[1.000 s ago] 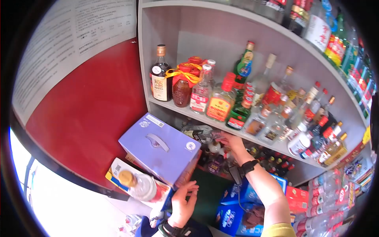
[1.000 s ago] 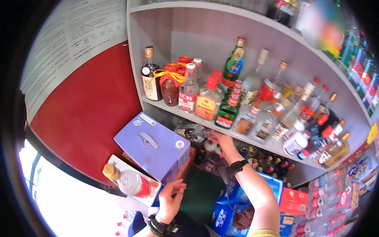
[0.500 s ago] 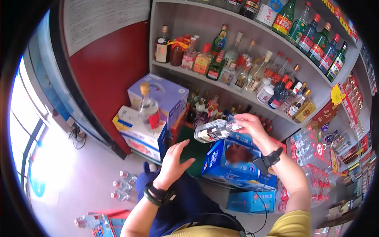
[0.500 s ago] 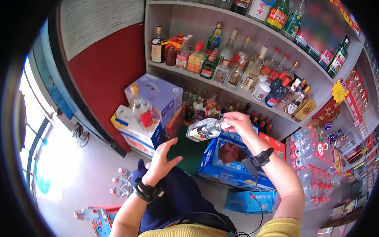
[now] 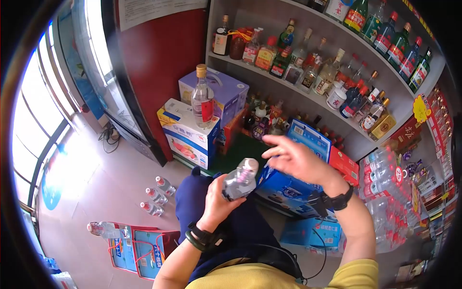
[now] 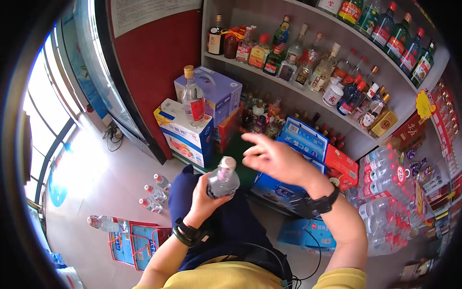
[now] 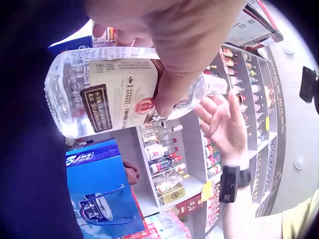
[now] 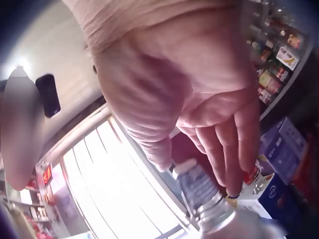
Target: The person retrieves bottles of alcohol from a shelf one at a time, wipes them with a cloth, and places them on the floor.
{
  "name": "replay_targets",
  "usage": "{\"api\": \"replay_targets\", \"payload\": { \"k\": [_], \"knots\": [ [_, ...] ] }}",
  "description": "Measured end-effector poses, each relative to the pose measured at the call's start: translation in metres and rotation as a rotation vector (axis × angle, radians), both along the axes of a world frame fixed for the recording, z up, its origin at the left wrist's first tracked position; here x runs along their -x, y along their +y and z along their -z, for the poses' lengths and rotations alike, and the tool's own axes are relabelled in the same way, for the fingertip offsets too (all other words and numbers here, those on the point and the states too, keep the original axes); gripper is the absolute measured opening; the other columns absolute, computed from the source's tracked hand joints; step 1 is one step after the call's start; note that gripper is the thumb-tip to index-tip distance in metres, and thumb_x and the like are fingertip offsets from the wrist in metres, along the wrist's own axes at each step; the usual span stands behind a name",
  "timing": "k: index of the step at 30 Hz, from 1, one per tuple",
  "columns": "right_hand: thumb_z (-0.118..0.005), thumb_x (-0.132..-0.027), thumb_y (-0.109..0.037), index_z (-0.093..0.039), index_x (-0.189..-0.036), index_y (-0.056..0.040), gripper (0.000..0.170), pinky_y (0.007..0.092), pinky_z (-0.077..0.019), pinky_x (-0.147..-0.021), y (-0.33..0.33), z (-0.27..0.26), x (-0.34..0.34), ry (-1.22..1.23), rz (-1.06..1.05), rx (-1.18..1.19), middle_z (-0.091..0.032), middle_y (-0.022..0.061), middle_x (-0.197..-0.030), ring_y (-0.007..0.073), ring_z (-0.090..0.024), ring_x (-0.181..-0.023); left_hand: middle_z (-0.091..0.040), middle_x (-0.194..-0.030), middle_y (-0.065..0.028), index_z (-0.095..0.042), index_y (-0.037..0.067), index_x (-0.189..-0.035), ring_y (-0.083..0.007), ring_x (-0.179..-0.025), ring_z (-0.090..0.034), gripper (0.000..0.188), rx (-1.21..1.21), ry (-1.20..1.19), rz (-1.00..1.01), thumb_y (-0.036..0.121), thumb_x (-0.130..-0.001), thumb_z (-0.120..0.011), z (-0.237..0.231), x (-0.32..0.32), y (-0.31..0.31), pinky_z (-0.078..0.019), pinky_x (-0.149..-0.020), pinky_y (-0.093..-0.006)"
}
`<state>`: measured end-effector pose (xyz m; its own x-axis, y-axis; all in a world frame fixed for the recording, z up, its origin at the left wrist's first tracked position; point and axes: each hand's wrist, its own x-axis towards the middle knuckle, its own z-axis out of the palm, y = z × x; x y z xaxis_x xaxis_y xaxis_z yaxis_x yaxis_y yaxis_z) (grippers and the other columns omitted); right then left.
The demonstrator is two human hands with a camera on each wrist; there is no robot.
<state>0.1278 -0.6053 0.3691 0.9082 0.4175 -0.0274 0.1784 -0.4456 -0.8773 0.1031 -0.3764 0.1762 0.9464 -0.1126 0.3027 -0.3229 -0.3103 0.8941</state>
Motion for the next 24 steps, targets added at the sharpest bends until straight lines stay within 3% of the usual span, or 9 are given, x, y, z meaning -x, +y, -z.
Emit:
{"api": "replay_targets", "payload": {
  "k": [3, 5, 7, 10, 14, 16, 20, 22, 24],
  "knots": [
    [-0.064, -0.098, -0.023, -0.045, -0.142, -0.0041, 0.052, 0.0329, -0.051, -0.093, -0.076, 0.029, -0.007, -0.061, 0.246, 0.023, -0.062, 0.0179, -0.128, 0.021, -0.063, -0.112, -0.061, -0.118, -0.0178, -0.051, 0.002, -0.129, -0.0367, -0.111, -0.058, 0.083, 0.035, 0.047, 0.001, 0.019, -0.059, -0.093, 0.005, -0.003, 0.007, -0.0475, -0.096, -0.0432],
    [-0.067, -0.094, -0.023, -0.049, -0.139, -0.0039, 0.052, 0.0398, -0.0484, -0.099, -0.12, 0.062, -0.005, -0.222, 0.423, 0.388, -0.06, 0.0195, -0.131, 0.0306, -0.06, -0.121, -0.061, -0.117, -0.0179, -0.051, 0.002, -0.128, -0.0367, -0.11, -0.059, 0.082, 0.049, 0.059, 0.003, 0.019, -0.059, -0.092, 0.007, -0.007, 0.009, -0.0476, -0.096, -0.0429],
    [-0.068, -0.092, -0.024, -0.05, -0.138, -0.004, 0.053, 0.0401, -0.0477, -0.1, -0.15, 0.102, -0.003, -0.234, 0.429, 0.489, -0.06, 0.0199, -0.131, 0.0327, -0.059, -0.121, -0.061, -0.117, -0.0179, -0.051, 0.002, -0.128, -0.0365, -0.11, -0.059, 0.082, 0.05, 0.055, -0.023, 0.02, -0.06, -0.092, 0.011, -0.006, 0.007, -0.0476, -0.096, -0.0428],
    [-0.069, -0.087, -0.023, -0.052, -0.136, -0.0046, 0.055, 0.0405, -0.0474, -0.101, -0.14, 0.133, -0.003, -0.22, 0.464, 0.722, -0.058, 0.0212, -0.131, 0.037, -0.058, -0.119, -0.06, -0.118, -0.0184, -0.051, 0.001, -0.129, -0.0367, -0.111, -0.059, 0.08, 0.019, 0.013, -0.022, 0.021, -0.062, -0.091, 0.005, -0.008, 0.011, -0.0472, -0.097, -0.0429],
    [-0.062, -0.092, -0.022, -0.064, -0.124, -0.0102, 0.034, 0.0431, -0.051, -0.09, -0.136, 0.143, -0.013, -0.286, 0.586, 0.817, -0.065, 0.0168, -0.119, 0.0359, -0.063, -0.106, -0.06, -0.12, -0.0188, -0.049, 0.001, -0.13, -0.0367, -0.114, -0.058, 0.08, 0.012, 0.024, -0.042, 0.021, -0.064, -0.09, 0.005, -0.012, 0.009, -0.0463, -0.099, -0.0426],
    [-0.059, -0.095, -0.018, -0.066, -0.119, -0.0086, 0.027, 0.0401, -0.052, -0.082, -0.143, 0.134, -0.016, -0.455, 0.59, 0.697, -0.067, 0.0146, -0.108, 0.0321, -0.066, -0.095, -0.06, -0.12, -0.0188, -0.049, 0.001, -0.13, -0.0365, -0.115, -0.058, 0.08, -0.007, 0.013, -0.046, 0.021, -0.064, -0.09, 0.004, -0.013, 0.009, -0.046, -0.1, -0.0424],
    [-0.054, -0.101, -0.01, -0.065, -0.122, -0.0015, 0.025, 0.0245, -0.0498, -0.069, -0.103, 0.045, -0.004, -0.454, 0.673, 0.217, -0.066, 0.0066, -0.104, 0.0107, -0.061, -0.076, -0.06, -0.12, -0.019, -0.048, 0.001, -0.131, -0.0364, -0.116, -0.057, 0.081, 0.001, 0.03, -0.034, 0.021, -0.065, -0.09, 0.003, -0.013, 0.009, -0.0455, -0.1, -0.0422],
    [-0.05, -0.104, -0.013, -0.061, -0.127, -0.0004, 0.028, 0.0242, -0.0511, -0.068, -0.092, 0.025, -0.003, -0.587, 0.685, 0.063, -0.065, 0.0051, -0.11, 0.0103, -0.061, -0.077, -0.06, -0.12, -0.0191, -0.048, 0.001, -0.131, -0.0365, -0.116, -0.057, 0.081, 0.001, 0.026, -0.028, 0.021, -0.064, -0.09, 0.004, -0.013, 0.008, -0.0454, -0.1, -0.0422],
    [-0.048, -0.105, -0.015, -0.057, -0.129, -0.0001, 0.03, 0.0248, -0.0526, -0.07, -0.081, 0.032, -0.014, -0.469, 0.653, -0.303, -0.065, 0.0063, -0.112, 0.0114, -0.064, -0.084, -0.06, -0.12, -0.0191, -0.048, 0.0, -0.131, -0.0367, -0.115, -0.057, 0.081, 0.026, 0.018, -0.025, 0.02, -0.064, -0.09, 0.006, -0.013, 0.007, -0.0454, -0.1, -0.0422]
  ]
}}
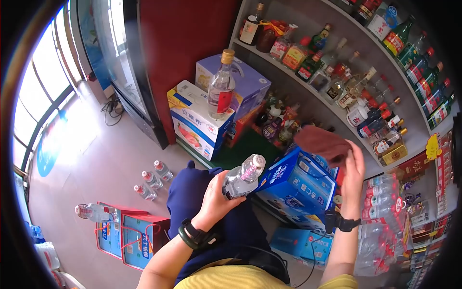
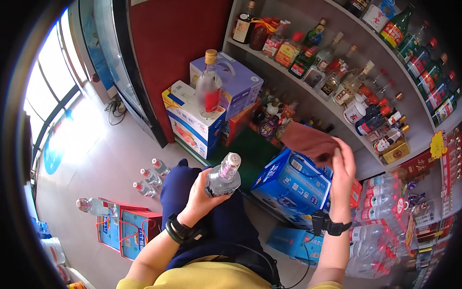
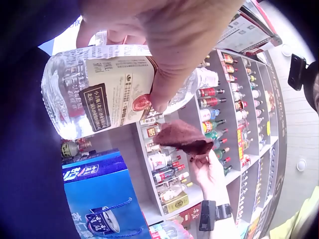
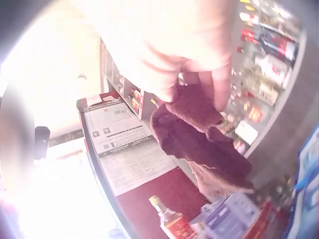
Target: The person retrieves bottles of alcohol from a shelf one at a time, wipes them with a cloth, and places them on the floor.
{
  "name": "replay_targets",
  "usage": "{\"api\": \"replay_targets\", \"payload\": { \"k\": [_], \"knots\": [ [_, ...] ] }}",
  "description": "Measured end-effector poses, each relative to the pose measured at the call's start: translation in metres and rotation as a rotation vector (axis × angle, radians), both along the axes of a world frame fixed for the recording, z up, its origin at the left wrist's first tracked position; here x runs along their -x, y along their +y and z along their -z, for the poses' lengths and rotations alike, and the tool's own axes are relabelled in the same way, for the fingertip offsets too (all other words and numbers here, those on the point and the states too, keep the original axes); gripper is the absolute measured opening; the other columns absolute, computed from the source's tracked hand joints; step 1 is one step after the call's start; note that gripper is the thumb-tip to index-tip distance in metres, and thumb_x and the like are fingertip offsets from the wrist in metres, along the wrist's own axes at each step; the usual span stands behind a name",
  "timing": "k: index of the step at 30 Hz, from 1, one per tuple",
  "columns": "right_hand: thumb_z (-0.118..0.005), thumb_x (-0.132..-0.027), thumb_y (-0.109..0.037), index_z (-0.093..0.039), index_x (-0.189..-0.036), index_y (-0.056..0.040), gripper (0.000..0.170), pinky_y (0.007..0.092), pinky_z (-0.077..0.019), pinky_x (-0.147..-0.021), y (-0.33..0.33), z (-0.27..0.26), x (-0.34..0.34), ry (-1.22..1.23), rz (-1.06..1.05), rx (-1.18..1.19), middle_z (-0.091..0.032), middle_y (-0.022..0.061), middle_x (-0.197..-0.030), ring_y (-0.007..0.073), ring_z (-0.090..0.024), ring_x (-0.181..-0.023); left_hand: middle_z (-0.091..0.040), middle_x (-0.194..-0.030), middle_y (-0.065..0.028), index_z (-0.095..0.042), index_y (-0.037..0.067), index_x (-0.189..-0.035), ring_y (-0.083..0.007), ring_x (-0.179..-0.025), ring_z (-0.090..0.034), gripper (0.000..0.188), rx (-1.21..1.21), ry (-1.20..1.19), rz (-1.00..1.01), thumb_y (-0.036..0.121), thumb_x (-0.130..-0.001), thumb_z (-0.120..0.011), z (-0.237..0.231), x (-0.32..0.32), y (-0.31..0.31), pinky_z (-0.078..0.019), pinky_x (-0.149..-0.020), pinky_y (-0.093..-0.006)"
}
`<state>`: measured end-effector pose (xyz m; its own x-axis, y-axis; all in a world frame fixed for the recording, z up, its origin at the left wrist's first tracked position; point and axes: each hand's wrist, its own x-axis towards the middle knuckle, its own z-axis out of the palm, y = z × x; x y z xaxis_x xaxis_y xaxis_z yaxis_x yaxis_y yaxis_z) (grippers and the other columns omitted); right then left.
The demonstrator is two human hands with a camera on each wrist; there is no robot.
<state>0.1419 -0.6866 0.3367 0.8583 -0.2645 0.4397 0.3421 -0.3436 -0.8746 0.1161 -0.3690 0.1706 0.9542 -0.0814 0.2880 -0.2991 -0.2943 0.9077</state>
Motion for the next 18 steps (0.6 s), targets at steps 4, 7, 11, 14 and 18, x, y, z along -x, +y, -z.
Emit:
{"api": "replay_targets", "payload": {
  "k": [4, 7, 11, 14, 18],
  "knots": [
    [-0.045, -0.106, -0.017, -0.054, -0.129, -0.0013, 0.029, 0.0263, -0.0518, -0.085, 0.056, -0.01, -0.004, 0.103, -0.298, -0.243, -0.064, 0.0062, -0.117, 0.0128, -0.064, -0.101, -0.06, -0.119, -0.0193, -0.048, 0.0, -0.13, -0.037, -0.114, -0.057, 0.081, -0.003, -0.014, 0.015, 0.019, -0.064, -0.09, 0.0, 0.0, 0.0, -0.0453, -0.1, -0.0422],
    [-0.05, -0.102, -0.013, -0.058, -0.125, -0.0055, 0.026, 0.0305, -0.0481, -0.095, 0.098, -0.022, 0.002, 0.218, -0.606, -0.004, -0.06, 0.0085, -0.128, 0.0157, -0.058, -0.117, -0.059, -0.119, -0.0198, -0.048, 0.0, -0.13, -0.0375, -0.114, -0.057, 0.081, -0.013, -0.017, 0.014, 0.019, -0.065, -0.09, -0.005, 0.003, 0.0, -0.0453, -0.099, -0.0428],
    [-0.067, -0.09, -0.008, -0.055, -0.122, -0.0104, 0.034, 0.0361, -0.0436, -0.103, 0.143, 0.008, -0.006, 0.066, -0.759, 0.388, -0.051, 0.0132, -0.139, 0.0247, -0.053, -0.126, -0.058, -0.12, -0.0199, -0.047, 0.001, -0.131, -0.0381, -0.114, -0.056, 0.081, -0.06, -0.044, -0.004, 0.019, -0.065, -0.089, -0.004, 0.006, 0.0, -0.0455, -0.099, -0.0439],
    [-0.065, -0.094, -0.014, -0.054, -0.124, -0.0124, 0.032, 0.0334, -0.048, -0.096, 0.143, 0.02, -0.01, 0.347, -0.802, 0.094, -0.053, 0.0096, -0.136, 0.018, -0.057, -0.117, -0.058, -0.119, -0.0189, -0.047, 0.001, -0.131, -0.0382, -0.113, -0.056, 0.08, -0.066, -0.059, -0.017, 0.018, -0.065, -0.089, -0.007, 0.01, 0.001, -0.0458, -0.098, -0.0438],
    [-0.065, -0.097, -0.025, -0.054, -0.124, -0.012, 0.032, 0.0218, -0.0515, -0.069, 0.146, 0.035, -0.016, 0.352, -0.92, -0.177, -0.06, 0.0051, -0.125, 0.0111, -0.062, -0.102, -0.058, -0.116, -0.0187, -0.048, 0.001, -0.129, -0.0378, -0.111, -0.056, 0.078, -0.067, -0.063, 0.005, 0.016, -0.064, -0.089, -0.009, 0.013, 0.003, -0.0461, -0.097, -0.0437]
  ]
}}
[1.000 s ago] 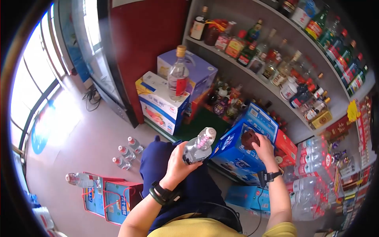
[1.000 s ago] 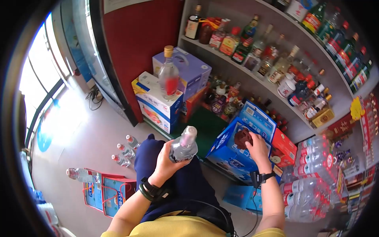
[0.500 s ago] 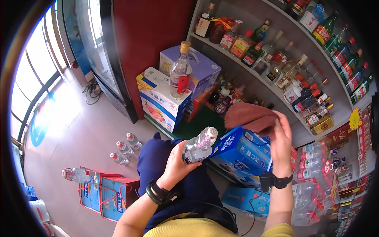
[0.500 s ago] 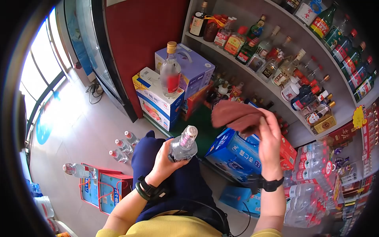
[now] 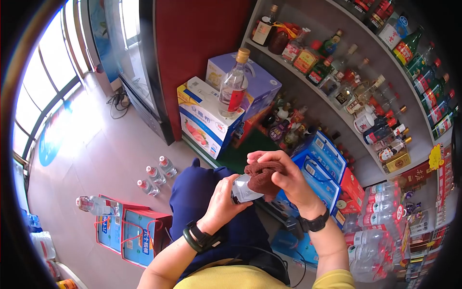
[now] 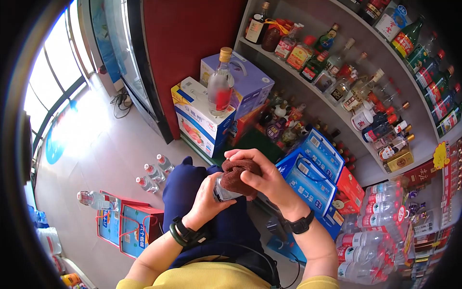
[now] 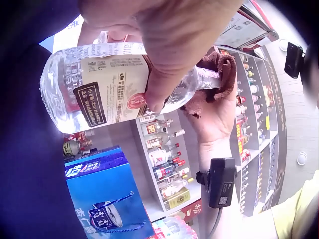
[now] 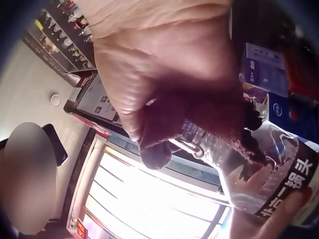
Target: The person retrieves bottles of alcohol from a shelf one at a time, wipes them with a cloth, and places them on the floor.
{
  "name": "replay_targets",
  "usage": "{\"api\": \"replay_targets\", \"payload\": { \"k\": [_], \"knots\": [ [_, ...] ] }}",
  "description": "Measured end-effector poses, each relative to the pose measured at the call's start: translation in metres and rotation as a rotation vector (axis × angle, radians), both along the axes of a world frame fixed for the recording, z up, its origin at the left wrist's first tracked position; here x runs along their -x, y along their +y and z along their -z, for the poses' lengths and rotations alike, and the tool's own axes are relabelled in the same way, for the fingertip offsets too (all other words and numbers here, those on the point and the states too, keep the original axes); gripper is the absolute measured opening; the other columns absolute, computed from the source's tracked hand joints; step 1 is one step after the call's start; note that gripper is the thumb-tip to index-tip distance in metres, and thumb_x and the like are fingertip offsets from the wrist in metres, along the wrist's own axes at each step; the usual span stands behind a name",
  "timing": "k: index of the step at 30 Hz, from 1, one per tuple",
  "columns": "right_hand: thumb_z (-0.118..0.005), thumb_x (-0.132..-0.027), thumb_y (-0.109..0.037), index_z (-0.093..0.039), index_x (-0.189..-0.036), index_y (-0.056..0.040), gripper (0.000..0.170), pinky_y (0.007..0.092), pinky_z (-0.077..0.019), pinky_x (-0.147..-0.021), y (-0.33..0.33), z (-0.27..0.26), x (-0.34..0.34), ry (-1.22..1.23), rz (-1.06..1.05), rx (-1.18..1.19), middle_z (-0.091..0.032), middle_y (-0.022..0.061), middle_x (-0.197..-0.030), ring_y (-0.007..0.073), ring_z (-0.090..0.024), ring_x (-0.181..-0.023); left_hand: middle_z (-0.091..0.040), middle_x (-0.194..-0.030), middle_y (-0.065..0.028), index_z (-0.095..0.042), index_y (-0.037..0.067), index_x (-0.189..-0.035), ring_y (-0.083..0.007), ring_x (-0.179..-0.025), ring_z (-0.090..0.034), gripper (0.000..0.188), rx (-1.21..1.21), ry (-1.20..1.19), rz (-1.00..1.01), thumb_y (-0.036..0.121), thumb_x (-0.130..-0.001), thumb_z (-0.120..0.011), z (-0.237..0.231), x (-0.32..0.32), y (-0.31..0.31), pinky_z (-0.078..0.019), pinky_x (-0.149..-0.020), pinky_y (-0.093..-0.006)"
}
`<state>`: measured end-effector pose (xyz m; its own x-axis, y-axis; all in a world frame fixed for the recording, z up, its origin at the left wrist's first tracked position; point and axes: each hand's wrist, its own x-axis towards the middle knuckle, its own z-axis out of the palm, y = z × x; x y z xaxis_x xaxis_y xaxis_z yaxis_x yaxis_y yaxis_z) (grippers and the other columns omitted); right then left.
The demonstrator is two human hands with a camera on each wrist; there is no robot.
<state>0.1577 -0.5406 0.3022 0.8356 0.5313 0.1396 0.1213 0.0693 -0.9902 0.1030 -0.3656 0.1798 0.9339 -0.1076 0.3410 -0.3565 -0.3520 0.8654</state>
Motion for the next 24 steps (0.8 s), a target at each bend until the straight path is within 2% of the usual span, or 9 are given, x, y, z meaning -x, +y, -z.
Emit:
{"api": "replay_targets", "payload": {
  "k": [2, 4, 7, 11, 16, 19, 20, 22, 24],
  "knots": [
    [-0.066, -0.097, -0.03, -0.054, -0.123, -0.0109, 0.034, 0.0174, -0.0501, -0.059, 0.005, 0.004, 0.001, -0.061, 0.012, -0.083, -0.063, 0.0034, -0.118, 0.0101, -0.064, -0.096, -0.058, -0.117, -0.0186, -0.048, 0.001, -0.129, -0.0379, -0.112, -0.056, 0.078, -0.018, -0.02, -0.01, 0.016, -0.064, -0.089, 0.0, -0.001, 0.0, -0.0461, -0.097, -0.0442],
    [-0.067, -0.096, -0.031, -0.054, -0.12, -0.0096, 0.035, 0.0244, -0.0531, -0.082, 0.004, 0.003, 0.005, 0.125, 0.1, -0.022, -0.063, 0.0037, -0.115, 0.0114, -0.063, -0.102, -0.058, -0.118, -0.0185, -0.048, 0.001, -0.129, -0.038, -0.112, -0.056, 0.078, -0.016, -0.009, -0.014, 0.016, -0.064, -0.089, 0.002, -0.002, -0.001, -0.0461, -0.097, -0.0443],
    [-0.066, -0.097, -0.028, -0.054, -0.118, -0.0084, 0.031, 0.0284, -0.052, -0.089, 0.01, -0.001, 0.007, 0.303, 0.142, -0.09, -0.064, 0.0028, -0.11, 0.0107, -0.062, -0.101, -0.058, -0.119, -0.0184, -0.048, 0.001, -0.129, -0.0381, -0.113, -0.055, 0.079, -0.015, -0.011, -0.026, 0.016, -0.064, -0.089, 0.006, -0.002, -0.002, -0.0461, -0.097, -0.0444],
    [-0.06, -0.1, -0.016, -0.053, -0.118, -0.0052, 0.022, 0.0286, -0.0575, -0.072, 0.019, 0.005, 0.0, 0.165, 0.211, -0.143, -0.064, 0.0042, -0.107, 0.0124, -0.065, -0.091, -0.057, -0.12, -0.0183, -0.047, 0.001, -0.13, -0.0381, -0.113, -0.055, 0.08, -0.024, -0.013, -0.033, 0.016, -0.063, -0.09, 0.007, 0.0, 0.0, -0.046, -0.098, -0.0444],
    [-0.054, -0.103, -0.021, -0.052, -0.121, -0.001, 0.027, 0.0342, -0.0576, -0.071, 0.017, 0.004, -0.025, 0.324, 0.199, -0.244, -0.064, 0.0109, -0.099, 0.0209, -0.068, -0.079, -0.058, -0.121, -0.0186, -0.047, 0.001, -0.131, -0.038, -0.115, -0.055, 0.081, -0.042, -0.007, -0.028, 0.016, -0.064, -0.09, 0.005, -0.002, 0.0, -0.0454, -0.099, -0.0438],
    [-0.047, -0.106, -0.029, -0.052, -0.125, -0.0045, 0.031, 0.0354, -0.0564, -0.079, 0.002, 0.035, -0.033, 0.317, 0.396, -0.549, -0.063, 0.0106, -0.103, 0.0238, -0.066, -0.094, -0.058, -0.121, -0.0191, -0.046, 0.001, -0.132, -0.0379, -0.116, -0.055, 0.083, 0.001, 0.014, -0.043, 0.017, -0.064, -0.09, 0.012, -0.005, 0.001, -0.045, -0.1, -0.0432],
    [-0.044, -0.106, -0.032, -0.052, -0.127, -0.0069, 0.033, 0.0344, -0.0547, -0.085, 0.002, 0.03, -0.034, 0.403, 0.277, -0.683, -0.063, 0.0092, -0.113, 0.0214, -0.063, -0.103, -0.058, -0.121, -0.0194, -0.046, 0.0, -0.133, -0.0378, -0.116, -0.055, 0.084, 0.044, 0.047, -0.07, 0.018, -0.064, -0.09, 0.014, -0.007, 0.001, -0.045, -0.1, -0.0429],
    [-0.041, -0.107, -0.036, -0.05, -0.132, -0.0096, 0.037, 0.0326, -0.0517, -0.09, 0.004, 0.025, -0.019, 0.401, 0.444, -0.646, -0.061, 0.0084, -0.125, 0.0185, -0.062, -0.107, -0.058, -0.12, -0.0194, -0.046, 0.0, -0.132, -0.0372, -0.114, -0.057, 0.084, 0.125, 0.097, -0.083, 0.019, -0.064, -0.09, 0.018, -0.011, 0.003, -0.0464, -0.098, -0.0425],
    [-0.039, -0.108, -0.037, -0.048, -0.137, -0.0105, 0.04, 0.025, -0.0458, -0.088, 0.012, 0.049, -0.01, 0.221, 0.334, -0.37, -0.059, 0.0039, -0.125, 0.0114, -0.058, -0.102, -0.058, -0.12, -0.0195, -0.045, 0.0, -0.132, -0.0355, -0.113, -0.057, 0.083, 0.141, 0.153, -0.055, 0.019, -0.065, -0.09, 0.009, -0.015, 0.004, -0.0467, -0.097, -0.0418]
  ]
}}
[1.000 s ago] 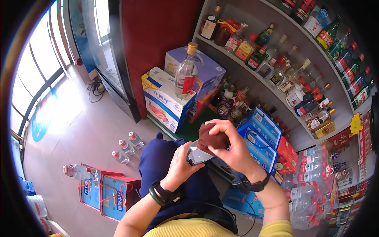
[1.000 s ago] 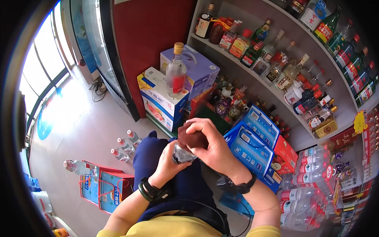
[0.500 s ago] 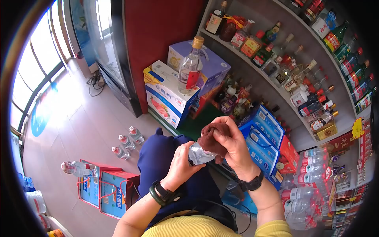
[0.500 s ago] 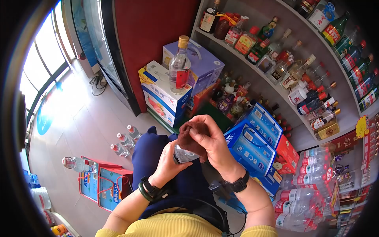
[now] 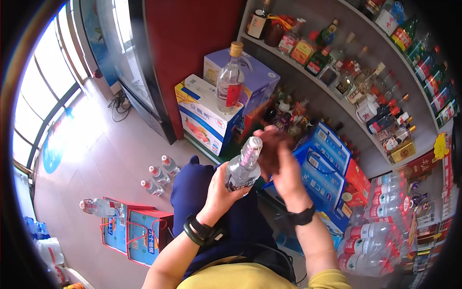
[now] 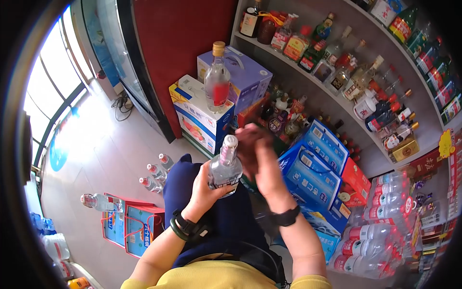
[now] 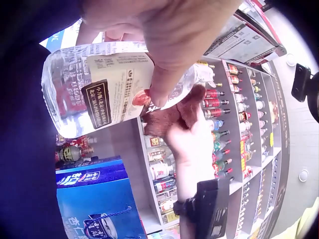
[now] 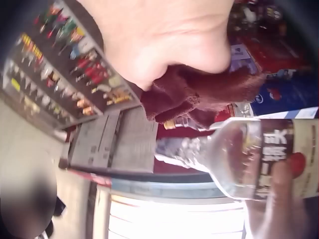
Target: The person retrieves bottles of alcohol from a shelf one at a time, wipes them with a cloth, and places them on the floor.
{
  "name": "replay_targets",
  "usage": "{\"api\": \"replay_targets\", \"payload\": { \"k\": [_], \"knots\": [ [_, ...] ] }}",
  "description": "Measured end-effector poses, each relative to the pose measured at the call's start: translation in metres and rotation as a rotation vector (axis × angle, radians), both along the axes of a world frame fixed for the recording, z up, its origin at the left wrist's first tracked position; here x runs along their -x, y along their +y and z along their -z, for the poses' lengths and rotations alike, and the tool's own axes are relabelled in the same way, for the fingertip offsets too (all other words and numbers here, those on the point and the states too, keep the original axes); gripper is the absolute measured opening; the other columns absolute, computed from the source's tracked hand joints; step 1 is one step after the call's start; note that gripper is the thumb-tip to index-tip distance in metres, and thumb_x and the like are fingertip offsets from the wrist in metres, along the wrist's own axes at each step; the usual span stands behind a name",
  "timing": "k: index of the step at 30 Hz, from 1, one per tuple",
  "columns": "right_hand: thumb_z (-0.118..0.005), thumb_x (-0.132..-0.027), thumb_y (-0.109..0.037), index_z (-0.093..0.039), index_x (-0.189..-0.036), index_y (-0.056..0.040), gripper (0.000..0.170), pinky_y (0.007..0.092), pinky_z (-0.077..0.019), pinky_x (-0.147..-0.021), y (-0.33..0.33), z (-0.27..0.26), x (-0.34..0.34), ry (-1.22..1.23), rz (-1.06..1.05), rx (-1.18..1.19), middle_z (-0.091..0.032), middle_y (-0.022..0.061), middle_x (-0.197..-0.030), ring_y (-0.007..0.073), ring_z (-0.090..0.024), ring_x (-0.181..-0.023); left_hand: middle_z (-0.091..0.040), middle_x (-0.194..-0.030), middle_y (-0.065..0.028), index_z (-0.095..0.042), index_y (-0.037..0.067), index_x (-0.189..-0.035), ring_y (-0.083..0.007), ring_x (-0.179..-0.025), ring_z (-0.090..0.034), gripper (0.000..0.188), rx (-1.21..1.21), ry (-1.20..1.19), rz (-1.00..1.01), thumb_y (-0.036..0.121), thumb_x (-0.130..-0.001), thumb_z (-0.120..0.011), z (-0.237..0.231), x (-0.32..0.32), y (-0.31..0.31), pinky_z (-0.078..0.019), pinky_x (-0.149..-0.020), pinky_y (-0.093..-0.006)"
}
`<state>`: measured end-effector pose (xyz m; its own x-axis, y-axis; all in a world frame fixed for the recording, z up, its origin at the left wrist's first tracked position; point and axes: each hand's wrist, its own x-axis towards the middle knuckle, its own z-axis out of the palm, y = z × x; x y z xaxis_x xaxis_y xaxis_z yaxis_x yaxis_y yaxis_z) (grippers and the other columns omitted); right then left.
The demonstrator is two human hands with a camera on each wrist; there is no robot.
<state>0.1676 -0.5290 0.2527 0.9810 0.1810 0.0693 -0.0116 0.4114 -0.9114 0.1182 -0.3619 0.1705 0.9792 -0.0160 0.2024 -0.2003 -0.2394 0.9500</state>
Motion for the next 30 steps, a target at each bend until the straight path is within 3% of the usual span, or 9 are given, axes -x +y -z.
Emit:
{"api": "replay_targets", "payload": {
  "k": [2, 10, 14, 16, 17, 18, 20, 24, 30],
  "knots": [
    [-0.039, -0.109, -0.033, -0.048, -0.139, -0.0093, 0.039, 0.0188, -0.0399, -0.084, 0.014, 0.022, 0.007, -0.161, 0.094, 0.378, -0.055, -0.0014, -0.119, 0.005, -0.05, -0.094, -0.058, -0.119, -0.0195, -0.045, 0.0, -0.132, -0.0344, -0.114, -0.057, 0.083, 0.08, 0.043, 0.004, 0.019, -0.066, -0.09, 0.006, 0.001, -0.002, -0.0468, -0.097, -0.0416],
    [-0.047, -0.107, -0.02, -0.045, -0.142, -0.0031, 0.038, 0.018, -0.043, -0.08, 0.017, 0.033, 0.03, -0.164, 0.124, 0.298, -0.055, -0.002, -0.115, 0.0042, -0.049, -0.092, -0.06, -0.118, -0.0159, -0.042, 0.0, -0.132, -0.0269, -0.111, -0.061, 0.079, -0.023, -0.04, -0.063, 0.015, -0.07, -0.089, 0.007, 0.007, -0.01, -0.0491, -0.095, -0.0383],
    [-0.046, -0.106, -0.016, -0.043, -0.142, 0.0013, 0.04, 0.0306, -0.043, -0.103, 0.022, 0.044, 0.048, -0.261, 0.269, 0.407, -0.054, 0.0104, -0.133, 0.0178, -0.053, -0.121, -0.058, -0.115, -0.0227, -0.042, -0.003, -0.134, -0.0391, -0.109, -0.059, 0.082, -0.041, -0.08, -0.17, 0.02, -0.069, -0.087, 0.01, 0.007, -0.029, -0.048, -0.093, -0.0431],
    [-0.053, -0.099, -0.012, -0.038, -0.145, 0.0048, 0.051, 0.0434, -0.0338, -0.114, 0.026, 0.043, 0.055, -0.504, 0.341, 0.787, -0.041, 0.0252, -0.149, 0.0397, -0.042, -0.137, -0.059, -0.112, -0.0237, -0.044, -0.003, -0.131, -0.0405, -0.106, -0.059, 0.072, -0.038, -0.129, -0.344, 0.017, -0.074, -0.084, 0.01, 0.001, -0.04, -0.0484, -0.091, -0.0441],
    [-0.055, -0.095, -0.011, -0.038, -0.146, 0.0042, 0.056, 0.0472, -0.03, -0.116, 0.032, 0.045, 0.06, -0.563, 0.36, 0.873, -0.037, 0.0267, -0.151, 0.0444, -0.037, -0.139, -0.061, -0.112, -0.0212, -0.047, -0.003, -0.128, -0.0357, -0.105, -0.062, 0.049, 0.048, -0.09, -0.35, 0.019, -0.09, -0.069, 0.002, 0.001, -0.044, -0.0503, -0.091, -0.0422],
    [-0.058, -0.09, -0.01, -0.039, -0.147, 0.0036, 0.062, 0.0511, -0.0262, -0.117, 0.039, 0.046, 0.066, -0.623, 0.377, 0.96, -0.033, 0.0283, -0.153, 0.0491, -0.031, -0.141, -0.063, -0.119, -0.0175, -0.05, -0.001, -0.126, -0.0286, -0.109, -0.064, 0.033, 0.845, 0.208, -0.145, 0.02, -0.101, -0.05, 0.001, -0.004, -0.041, -0.0518, -0.093, -0.0384],
    [-0.059, -0.083, -0.007, -0.046, -0.144, -0.0001, 0.063, 0.0532, -0.0261, -0.116, 0.045, 0.044, 0.072, -0.715, 0.396, 1.067, -0.032, 0.0252, -0.156, 0.0486, -0.03, -0.142, -0.061, -0.128, -0.0142, -0.05, 0.002, -0.129, -0.0234, -0.115, -0.062, 0.033, 1.001, 0.145, -0.092, 0.022, -0.105, -0.039, 0.007, -0.002, -0.049, -0.052, -0.096, -0.0354],
    [-0.054, -0.089, -0.005, -0.059, -0.133, -0.0019, 0.045, 0.0498, -0.0317, -0.113, 0.044, 0.026, 0.062, -0.904, 0.355, 1.209, -0.051, 0.0157, -0.146, 0.0374, -0.039, -0.141, -0.061, -0.124, -0.0122, -0.05, 0.005, -0.131, -0.0222, -0.112, -0.063, 0.034, 0.713, 0.004, -0.044, 0.018, -0.1, -0.05, 0.007, 0.007, -0.055, -0.0517, -0.095, -0.0337],
    [-0.054, -0.088, -0.014, -0.061, -0.121, 0.0009, 0.037, 0.0411, -0.0401, -0.107, 0.062, 0.005, 0.024, -1.052, 0.186, 1.441, -0.058, 0.0178, -0.133, 0.0304, -0.051, -0.131, -0.062, -0.122, -0.0126, -0.051, 0.004, -0.131, -0.0214, -0.11, -0.063, 0.036, -0.012, -0.106, -0.107, 0.016, -0.096, -0.056, 0.035, 0.018, -0.063, -0.0518, -0.093, -0.0328]
  ]
}}
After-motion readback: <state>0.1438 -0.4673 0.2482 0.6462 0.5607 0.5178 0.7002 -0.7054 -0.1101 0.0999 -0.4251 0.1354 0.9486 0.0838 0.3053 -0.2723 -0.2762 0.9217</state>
